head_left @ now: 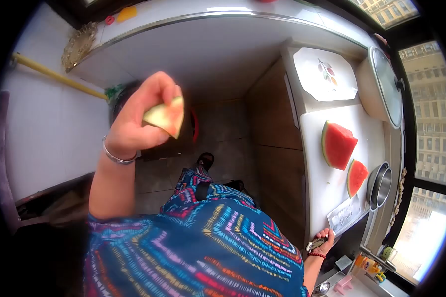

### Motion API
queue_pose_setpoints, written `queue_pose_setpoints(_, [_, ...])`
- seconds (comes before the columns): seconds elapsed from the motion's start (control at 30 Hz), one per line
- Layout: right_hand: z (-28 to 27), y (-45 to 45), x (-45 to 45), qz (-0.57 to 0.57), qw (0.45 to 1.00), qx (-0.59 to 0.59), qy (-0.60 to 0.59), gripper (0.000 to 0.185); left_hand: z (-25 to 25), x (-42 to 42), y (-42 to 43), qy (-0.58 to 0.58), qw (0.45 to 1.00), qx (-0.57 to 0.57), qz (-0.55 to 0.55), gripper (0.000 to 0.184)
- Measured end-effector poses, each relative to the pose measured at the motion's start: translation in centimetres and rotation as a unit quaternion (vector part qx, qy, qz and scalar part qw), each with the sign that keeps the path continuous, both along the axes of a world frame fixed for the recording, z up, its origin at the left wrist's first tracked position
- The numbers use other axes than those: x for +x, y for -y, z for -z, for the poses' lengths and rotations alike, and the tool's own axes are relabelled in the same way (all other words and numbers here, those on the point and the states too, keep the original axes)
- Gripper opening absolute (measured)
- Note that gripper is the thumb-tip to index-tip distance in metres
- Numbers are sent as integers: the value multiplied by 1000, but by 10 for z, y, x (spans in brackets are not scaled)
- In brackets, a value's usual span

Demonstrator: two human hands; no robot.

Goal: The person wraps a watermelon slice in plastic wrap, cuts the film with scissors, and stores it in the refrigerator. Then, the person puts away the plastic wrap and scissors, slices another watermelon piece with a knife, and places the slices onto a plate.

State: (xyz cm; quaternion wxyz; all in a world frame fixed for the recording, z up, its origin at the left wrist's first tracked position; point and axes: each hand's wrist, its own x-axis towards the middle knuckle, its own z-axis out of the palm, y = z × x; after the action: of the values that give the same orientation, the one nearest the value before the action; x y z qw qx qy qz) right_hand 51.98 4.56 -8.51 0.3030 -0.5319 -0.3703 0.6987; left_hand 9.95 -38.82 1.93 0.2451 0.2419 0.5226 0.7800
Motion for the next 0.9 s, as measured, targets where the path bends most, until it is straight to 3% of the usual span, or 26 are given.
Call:
queue_pose_setpoints(0.07, [-3, 8, -6, 19, 1000, 22, 6, 14, 48, -23, 36, 19, 970, -209, -127, 33])
queue_pose_setpoints(0.13, [-9, 14, -14, 33, 999, 34, 18, 17, 106, -37, 71, 36, 937, -293, -189, 28])
queue_pose_setpoints(0.27, [-4, 12, -9, 41, 998, 41, 17, 21, 190, -45, 126, -26, 831, -510, -220, 27])
queue_pose_setpoints(0.33, [-4, 12, -9, 34, 998, 44, 14, 21, 201, -45, 130, 85, 800, -566, -183, 30])
queue_pose_setpoints(0.37, [-5, 14, -10, 35, 998, 48, 21, 22, 202, -45, 130, -140, 719, -669, -130, 43])
queue_pose_setpoints(0.43, [-7, 15, -12, 36, 998, 49, 35, 22, 184, -41, 101, -234, 649, -706, -159, 52])
queue_pose_setpoints(0.47, [-8, 14, -13, 32, 998, 49, 27, 22, 171, -44, 75, -234, 663, -692, -162, 44])
queue_pose_setpoints(0.57, [-10, 18, -16, 31, 998, 50, 23, 21, 133, -28, -26, -196, 837, -505, -80, 23])
queue_pose_setpoints(0.6, [-11, 19, -17, 22, 998, 55, 29, 20, 123, -14, -64, -316, 833, -451, -53, 16])
queue_pose_setpoints(0.67, [-11, 19, -18, 24, 998, 53, 27, 20, 87, 30, -147, -336, 871, -356, 45, 13])
queue_pose_setpoints(0.77, [-13, 22, -18, 21, 998, 51, 21, 19, 74, 89, -243, -406, 854, -271, 178, 11])
queue_pose_setpoints(0.9, [-15, 19, -19, 11, 999, 43, 8, 20, 93, 132, -328, -461, 830, -263, 172, 18])
